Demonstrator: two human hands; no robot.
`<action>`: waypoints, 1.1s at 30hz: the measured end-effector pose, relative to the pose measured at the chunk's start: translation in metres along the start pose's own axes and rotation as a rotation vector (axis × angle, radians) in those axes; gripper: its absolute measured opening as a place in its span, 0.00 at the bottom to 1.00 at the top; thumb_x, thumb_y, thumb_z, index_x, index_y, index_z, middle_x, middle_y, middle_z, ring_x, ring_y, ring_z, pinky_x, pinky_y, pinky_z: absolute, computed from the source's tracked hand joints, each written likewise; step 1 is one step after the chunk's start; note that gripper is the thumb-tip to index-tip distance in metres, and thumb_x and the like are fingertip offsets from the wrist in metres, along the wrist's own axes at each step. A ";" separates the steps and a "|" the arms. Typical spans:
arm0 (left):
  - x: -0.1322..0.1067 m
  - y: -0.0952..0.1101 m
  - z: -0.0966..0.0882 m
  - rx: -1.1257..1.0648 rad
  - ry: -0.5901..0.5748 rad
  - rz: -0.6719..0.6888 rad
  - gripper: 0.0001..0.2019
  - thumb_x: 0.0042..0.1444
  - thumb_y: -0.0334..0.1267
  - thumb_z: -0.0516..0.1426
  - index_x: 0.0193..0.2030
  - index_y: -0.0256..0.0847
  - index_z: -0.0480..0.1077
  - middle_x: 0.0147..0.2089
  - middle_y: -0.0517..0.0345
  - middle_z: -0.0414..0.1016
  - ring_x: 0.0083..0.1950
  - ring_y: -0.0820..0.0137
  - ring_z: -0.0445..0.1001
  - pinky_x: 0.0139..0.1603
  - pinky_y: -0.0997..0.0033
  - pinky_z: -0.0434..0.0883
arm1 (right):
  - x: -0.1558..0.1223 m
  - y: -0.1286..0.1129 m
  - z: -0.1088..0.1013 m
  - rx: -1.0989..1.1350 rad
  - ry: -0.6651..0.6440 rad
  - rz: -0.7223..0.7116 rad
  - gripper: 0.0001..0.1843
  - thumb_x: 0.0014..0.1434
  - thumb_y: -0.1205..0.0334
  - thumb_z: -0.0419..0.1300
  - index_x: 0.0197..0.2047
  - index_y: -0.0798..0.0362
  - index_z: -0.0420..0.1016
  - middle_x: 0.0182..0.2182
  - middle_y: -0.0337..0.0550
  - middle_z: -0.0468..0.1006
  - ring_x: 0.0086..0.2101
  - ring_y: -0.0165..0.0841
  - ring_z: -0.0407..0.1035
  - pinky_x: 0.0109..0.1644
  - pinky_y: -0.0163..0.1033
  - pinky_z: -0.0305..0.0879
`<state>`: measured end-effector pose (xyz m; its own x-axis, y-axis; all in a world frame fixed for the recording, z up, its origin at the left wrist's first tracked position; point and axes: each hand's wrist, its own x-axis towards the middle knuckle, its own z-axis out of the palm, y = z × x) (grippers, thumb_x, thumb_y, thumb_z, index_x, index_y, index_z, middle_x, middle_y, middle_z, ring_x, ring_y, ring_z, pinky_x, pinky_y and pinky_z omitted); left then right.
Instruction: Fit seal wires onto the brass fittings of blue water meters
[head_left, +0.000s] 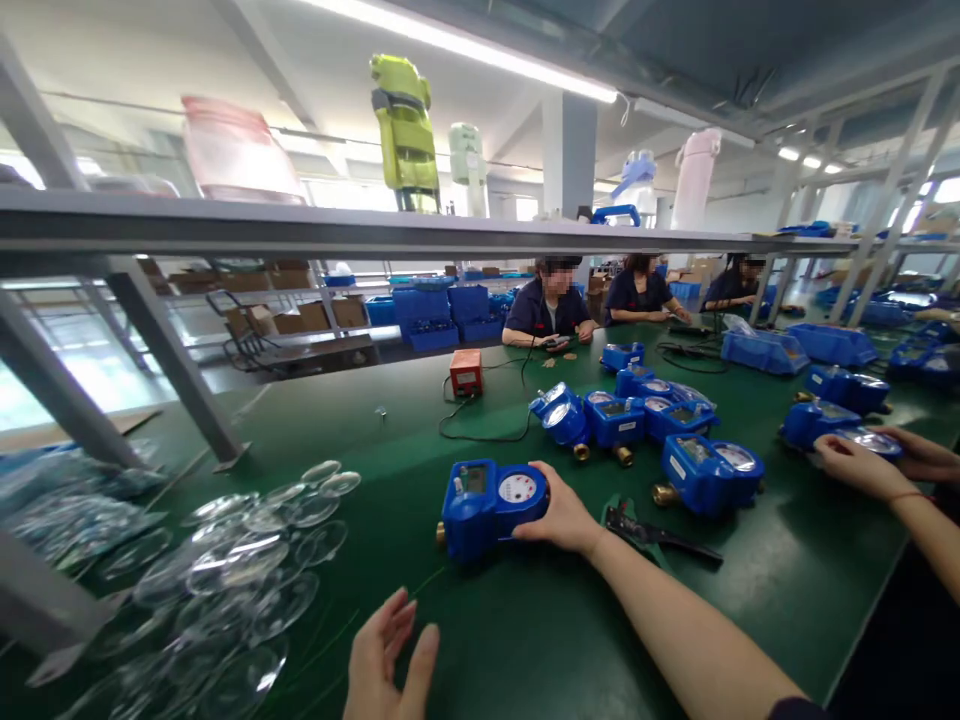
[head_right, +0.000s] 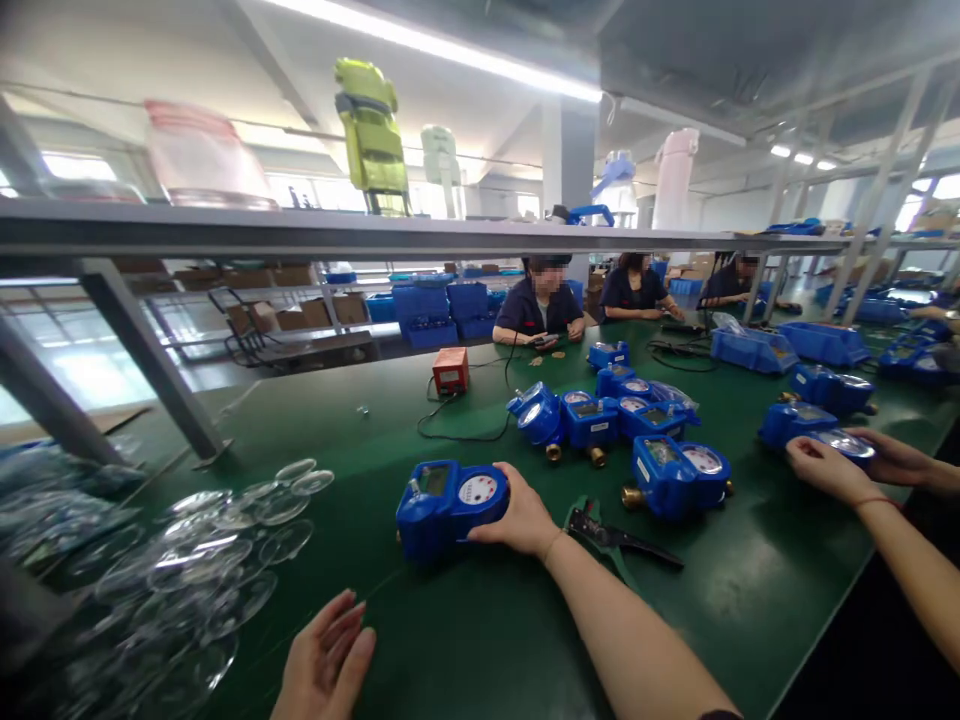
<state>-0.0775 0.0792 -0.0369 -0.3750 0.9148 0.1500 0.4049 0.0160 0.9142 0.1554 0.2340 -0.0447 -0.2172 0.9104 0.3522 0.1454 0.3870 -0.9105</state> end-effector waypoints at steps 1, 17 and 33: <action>-0.004 0.001 0.000 -0.046 -0.001 0.002 0.33 0.51 0.57 0.54 0.60 0.46 0.53 0.62 0.49 0.58 0.62 0.54 0.60 0.62 0.49 0.60 | -0.010 -0.003 -0.006 0.038 -0.078 -0.002 0.54 0.29 0.57 0.74 0.59 0.48 0.55 0.52 0.46 0.68 0.51 0.42 0.64 0.57 0.47 0.59; -0.035 0.012 0.012 -0.619 -0.405 -0.222 0.25 0.60 0.49 0.49 0.60 0.40 0.58 0.52 0.48 0.69 0.51 0.60 0.71 0.55 0.57 0.66 | -0.083 -0.019 -0.027 0.347 -0.309 0.119 0.48 0.46 0.50 0.68 0.65 0.45 0.48 0.62 0.42 0.56 0.62 0.38 0.48 0.66 0.48 0.38; -0.050 0.016 0.028 -0.508 -0.438 -0.185 0.20 0.52 0.38 0.55 0.53 0.40 0.61 0.34 0.61 0.66 0.32 0.72 0.74 0.36 0.67 0.74 | -0.079 -0.012 -0.011 0.559 -0.161 0.303 0.36 0.51 0.47 0.63 0.61 0.41 0.57 0.55 0.38 0.69 0.56 0.40 0.61 0.61 0.50 0.57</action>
<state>-0.0285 0.0450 -0.0401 0.0138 0.9956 -0.0930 -0.1140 0.0940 0.9890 0.1817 0.1594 -0.0588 -0.3938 0.9169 0.0649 -0.2911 -0.0574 -0.9550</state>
